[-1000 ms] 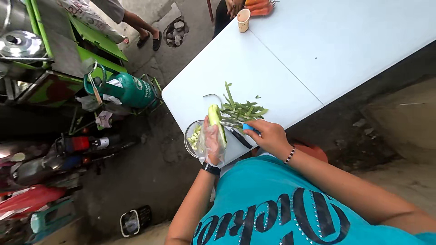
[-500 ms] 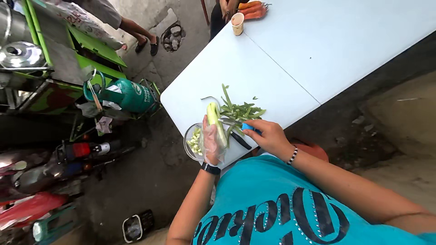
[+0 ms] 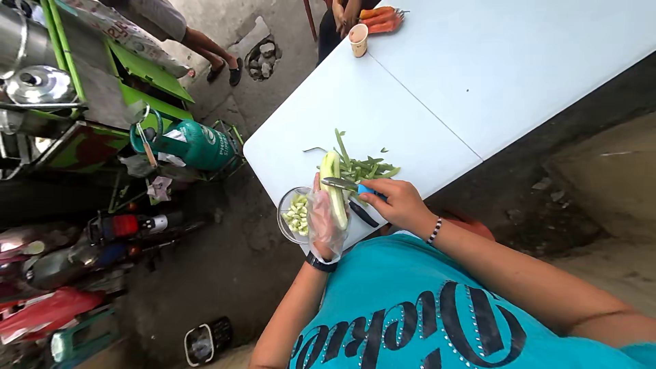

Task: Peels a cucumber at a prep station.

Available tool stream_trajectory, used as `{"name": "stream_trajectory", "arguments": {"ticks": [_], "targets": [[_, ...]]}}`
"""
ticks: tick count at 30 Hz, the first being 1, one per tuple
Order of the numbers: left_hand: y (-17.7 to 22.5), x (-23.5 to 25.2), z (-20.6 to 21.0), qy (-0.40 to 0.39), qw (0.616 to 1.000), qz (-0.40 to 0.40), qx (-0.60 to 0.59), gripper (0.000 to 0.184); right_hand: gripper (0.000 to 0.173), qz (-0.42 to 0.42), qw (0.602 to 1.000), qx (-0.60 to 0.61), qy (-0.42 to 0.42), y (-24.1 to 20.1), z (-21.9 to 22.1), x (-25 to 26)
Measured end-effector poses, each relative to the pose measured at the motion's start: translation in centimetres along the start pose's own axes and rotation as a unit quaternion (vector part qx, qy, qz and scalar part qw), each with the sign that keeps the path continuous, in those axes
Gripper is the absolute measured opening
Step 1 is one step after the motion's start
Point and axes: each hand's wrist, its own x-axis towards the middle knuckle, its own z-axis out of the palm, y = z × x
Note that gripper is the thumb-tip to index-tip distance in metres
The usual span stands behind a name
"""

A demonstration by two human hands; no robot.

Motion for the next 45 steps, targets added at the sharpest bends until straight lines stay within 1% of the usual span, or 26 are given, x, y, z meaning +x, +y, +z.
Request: {"name": "stream_trajectory", "arguments": {"ticks": [5, 9, 13, 18, 21, 23, 25, 26, 28, 31, 32, 33, 35, 37, 39, 40, 42, 45], "targets": [[0.2, -0.1, 0.2, 0.003, 1.0, -0.007, -0.02, 0.058, 0.04, -0.011, 1.0, 0.006, -0.017, -0.1, -0.3, -0.1], [0.1, -0.3, 0.2, 0.001, 1.0, -0.001, 0.0, 0.063, 0.039, -0.003, 1.0, -0.005, -0.013, 0.0, -0.4, 0.3], [-0.3, -0.4, 0.2, -0.006, 1.0, 0.001, -0.018, 0.06, 0.039, 0.005, 1.0, -0.021, -0.007, 0.2, -0.4, 0.8], [-0.6, -0.5, 0.2, -0.003, 1.0, 0.006, 0.002, 0.071, 0.039, 0.028, 0.999, -0.008, -0.015, 0.5, -0.5, 1.6], [-0.7, -0.5, 0.0, -0.004, 1.0, 0.009, 0.016, 0.072, 0.039, 0.039, 0.999, 0.002, -0.024, 0.8, -0.3, 1.9], [-0.6, -0.6, -0.1, -0.002, 1.0, 0.009, 0.022, 0.069, 0.038, 0.047, 0.999, 0.0, -0.024, 0.9, -0.2, 2.2], [-0.5, -0.8, 0.0, 0.001, 1.0, 0.009, 0.017, 0.062, 0.037, 0.072, 0.997, 0.007, -0.035, 1.1, -0.3, 2.6], [-0.4, -1.0, 0.0, -0.003, 1.0, 0.007, 0.011, 0.062, 0.035, 0.091, 0.995, 0.016, -0.041, 1.3, -0.4, 2.9], [-0.4, -1.3, -0.1, -0.01, 1.0, -0.001, 0.004, 0.069, 0.034, 0.134, 0.989, 0.034, -0.055, 2.2, -0.6, 3.4], [-0.9, -1.5, -0.3, 0.003, 1.0, 0.004, 0.024, 0.077, 0.035, 0.195, 0.973, 0.045, -0.11, 4.2, -1.1, 3.1], [-1.0, -1.6, -0.4, 0.005, 0.999, 0.017, 0.029, 0.072, 0.037, 0.207, 0.969, 0.045, -0.126, 4.4, -1.2, 2.8], [-0.6, -1.6, -0.3, -0.001, 0.999, 0.032, 0.033, 0.065, 0.039, 0.203, 0.969, 0.051, -0.131, 4.3, -1.2, 2.7], [0.4, -1.8, -0.3, -0.012, 0.996, 0.072, 0.043, 0.06, 0.046, 0.161, 0.976, 0.083, -0.122, 3.0, -0.7, 2.5], [1.4, -2.1, 0.0, -0.01, 0.992, 0.109, 0.065, 0.062, 0.05, 0.124, 0.977, 0.146, -0.093, 1.7, 0.3, 2.0], [1.9, -2.1, 0.2, -0.026, 0.983, 0.152, 0.103, 0.065, 0.048, 0.128, 0.964, 0.214, -0.092, 0.5, 0.8, 2.1], [1.6, -1.9, 0.1, -0.042, 0.978, 0.166, 0.121, 0.066, 0.047, 0.123, 0.962, 0.227, -0.091, 0.1, 1.0, 2.2], [1.2, -1.6, 0.1, -0.056, 0.975, 0.179, 0.118, 0.069, 0.051, 0.099, 0.972, 0.196, -0.086, -0.1, 1.0, 2.5], [1.3, -1.5, -0.2, -0.041, 0.974, 0.191, 0.117, 0.067, 0.055, 0.029, 0.991, 0.085, -0.096, -0.3, 0.1, 2.3]]}}
